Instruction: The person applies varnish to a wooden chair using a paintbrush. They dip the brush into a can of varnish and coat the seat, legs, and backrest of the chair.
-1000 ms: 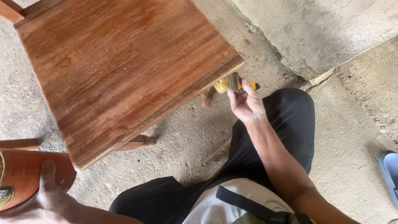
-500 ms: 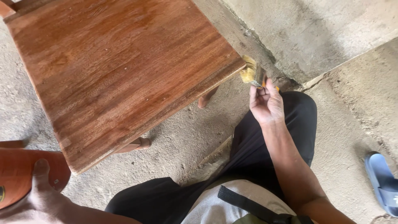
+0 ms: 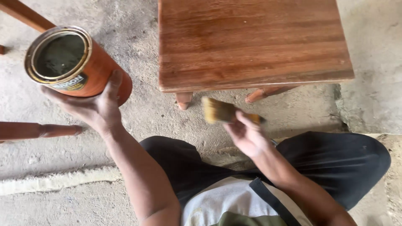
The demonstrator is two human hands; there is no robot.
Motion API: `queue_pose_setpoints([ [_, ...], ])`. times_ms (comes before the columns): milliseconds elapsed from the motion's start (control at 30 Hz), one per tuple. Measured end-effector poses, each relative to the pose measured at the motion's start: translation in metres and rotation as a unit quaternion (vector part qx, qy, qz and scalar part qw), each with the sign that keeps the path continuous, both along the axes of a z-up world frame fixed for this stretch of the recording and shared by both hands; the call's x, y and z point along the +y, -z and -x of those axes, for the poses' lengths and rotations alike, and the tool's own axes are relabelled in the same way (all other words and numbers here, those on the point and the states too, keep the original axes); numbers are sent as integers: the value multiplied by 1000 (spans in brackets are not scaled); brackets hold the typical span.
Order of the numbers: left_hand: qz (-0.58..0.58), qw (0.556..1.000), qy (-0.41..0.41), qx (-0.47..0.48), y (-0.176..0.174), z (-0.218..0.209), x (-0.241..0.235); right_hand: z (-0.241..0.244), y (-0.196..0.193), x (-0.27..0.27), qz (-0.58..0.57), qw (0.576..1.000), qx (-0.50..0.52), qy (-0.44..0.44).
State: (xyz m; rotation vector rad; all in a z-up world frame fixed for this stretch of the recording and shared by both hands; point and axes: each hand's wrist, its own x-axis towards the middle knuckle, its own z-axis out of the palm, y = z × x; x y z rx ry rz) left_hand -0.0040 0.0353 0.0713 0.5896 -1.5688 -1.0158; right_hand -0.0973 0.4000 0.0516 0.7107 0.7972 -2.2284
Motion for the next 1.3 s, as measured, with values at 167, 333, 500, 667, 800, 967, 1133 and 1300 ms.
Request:
queue_pose_setpoints([
  [167,34,998,32,39,-4,-11,1,-2,-21,-94,115,983,83,-119],
  [333,31,999,20,23,2,-17,-2,-2,-34,-99,192,973,57,-110],
  [500,2,999,37,31,-5,-9,2,17,-17,-32,175,984,40,-4],
  [667,-3,998,36,55,-2,-6,5,16,-37,78,158,984,77,8],
  [800,18,998,-18,56,-5,-9,5,14,-113,114,-10,968,252,0],
  [967,39,993,-108,28,-29,-31,3,69,-227,37,-137,768,614,-119],
  [1133,76,986,-141,39,-23,-57,-11,32,-292,-187,-275,527,736,-324],
  [1300,96,978,-182,-13,-16,-73,-28,48,-240,-301,-428,176,680,-568],
])
